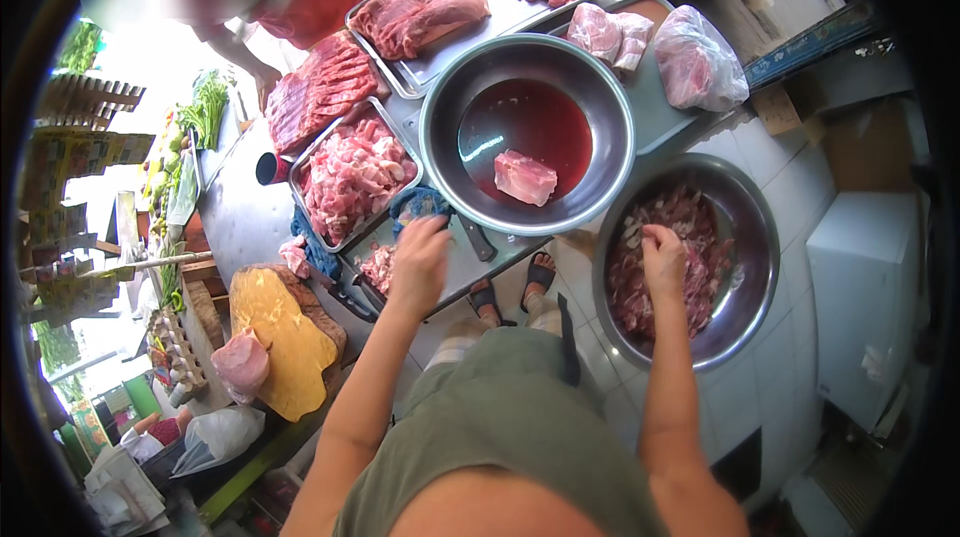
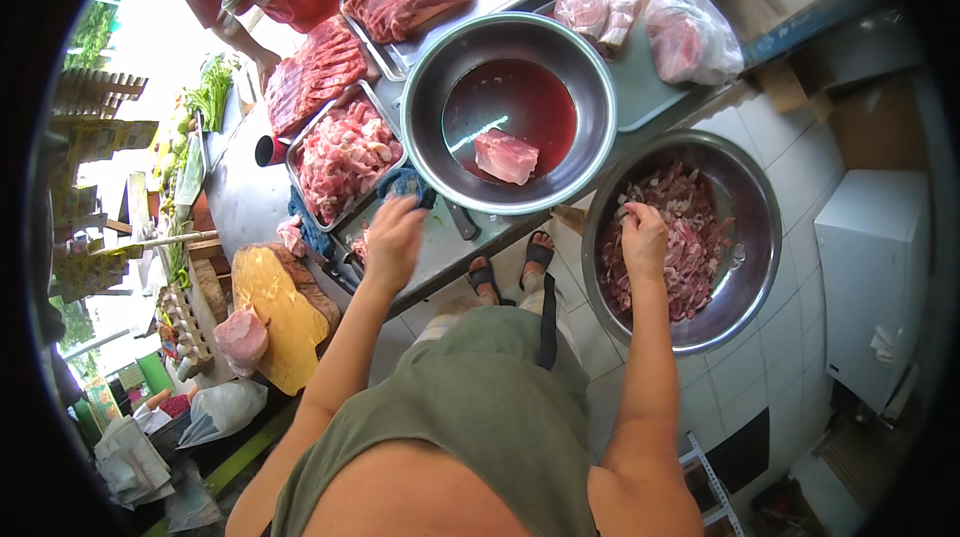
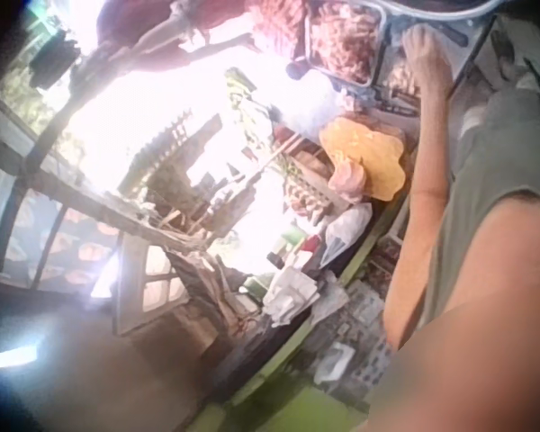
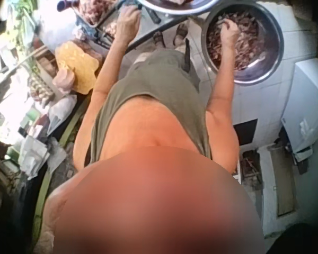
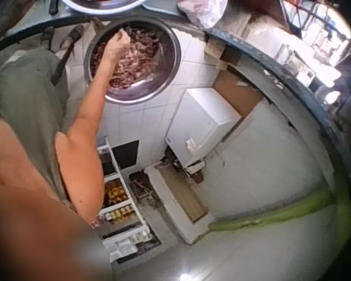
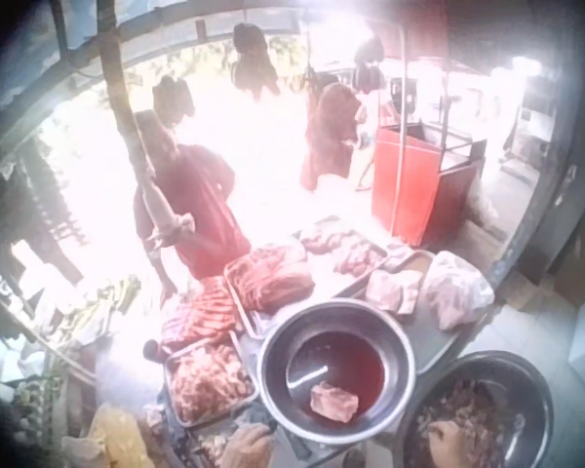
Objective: The person cuts a large piece of raw meat into smaller pieces using a cleaver on a wooden cutting board. They place the cut pieces into metal bowls and trays, then weigh some pieces on a digital scale and put them into a plastic bag.
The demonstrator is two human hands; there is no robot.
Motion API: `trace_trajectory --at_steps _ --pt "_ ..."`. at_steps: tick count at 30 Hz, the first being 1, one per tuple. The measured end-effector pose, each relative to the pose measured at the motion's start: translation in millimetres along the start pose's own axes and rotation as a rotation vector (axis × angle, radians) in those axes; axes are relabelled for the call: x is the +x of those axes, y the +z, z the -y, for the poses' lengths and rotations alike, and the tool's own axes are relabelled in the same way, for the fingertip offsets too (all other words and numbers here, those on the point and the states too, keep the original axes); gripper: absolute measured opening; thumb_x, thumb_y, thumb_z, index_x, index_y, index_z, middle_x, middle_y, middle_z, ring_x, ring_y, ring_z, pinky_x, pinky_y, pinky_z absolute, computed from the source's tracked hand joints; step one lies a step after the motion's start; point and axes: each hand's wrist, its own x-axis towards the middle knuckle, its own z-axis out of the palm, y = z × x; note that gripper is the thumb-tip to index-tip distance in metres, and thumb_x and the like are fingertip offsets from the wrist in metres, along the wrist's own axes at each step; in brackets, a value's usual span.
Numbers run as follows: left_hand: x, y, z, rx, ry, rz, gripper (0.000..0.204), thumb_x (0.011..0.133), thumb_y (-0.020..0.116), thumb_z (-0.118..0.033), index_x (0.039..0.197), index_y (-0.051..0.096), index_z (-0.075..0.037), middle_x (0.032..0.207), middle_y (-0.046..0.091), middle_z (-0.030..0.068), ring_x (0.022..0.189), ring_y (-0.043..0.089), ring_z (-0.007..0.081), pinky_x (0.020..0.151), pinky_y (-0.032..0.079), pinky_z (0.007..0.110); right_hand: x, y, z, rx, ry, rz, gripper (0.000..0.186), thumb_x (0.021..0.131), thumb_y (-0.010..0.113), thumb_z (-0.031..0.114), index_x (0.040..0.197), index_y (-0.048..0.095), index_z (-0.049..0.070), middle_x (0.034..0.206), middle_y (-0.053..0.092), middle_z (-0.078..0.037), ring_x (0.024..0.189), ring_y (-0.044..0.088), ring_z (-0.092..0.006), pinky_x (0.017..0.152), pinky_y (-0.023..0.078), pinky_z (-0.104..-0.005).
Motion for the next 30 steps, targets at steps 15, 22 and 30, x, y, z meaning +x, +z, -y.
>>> trace_trajectory --at_steps 15,22,30 --pt "161.0 147.4 -11.7 0.175 0.216 0.512 0.051 0.071 0.071 -0.018 0.117 0.054 -0.004 0.106 0.065 0.0187 0.102 0.063 0.0381 0.088 0.049 0.048 -145.3 6.3 -110.1 -0.112 0.274 0.169 0.021 0.080 0.066 0.003 0.101 0.071 0.002 0.093 0.067 -0.020 0.086 0.066 -0.0386 0.077 0.052 -0.0454" --pt "178.4 152.7 51.4 -0.846 -0.779 0.546 0.056 0.077 0.071 -0.028 0.126 0.057 -0.004 0.107 0.068 0.0109 0.094 0.069 0.0237 0.082 0.055 0.039 -117.0 -0.6 -125.3 -0.093 0.296 0.226 0.022 0.079 0.067 0.002 0.101 0.071 0.002 0.092 0.067 -0.020 0.086 0.066 -0.0380 0.077 0.052 -0.0455" --pt "140.4 147.0 13.6 -1.671 -1.017 0.224 0.053 0.080 0.069 -0.025 0.128 0.056 -0.006 0.110 0.066 0.0089 0.093 0.068 0.0221 0.081 0.056 0.038 -48.0 -4.5 -102.5 -0.013 0.179 0.252 0.024 0.081 0.066 0.002 0.104 0.069 -0.002 0.096 0.068 -0.022 0.089 0.066 -0.0367 0.082 0.052 -0.0431"
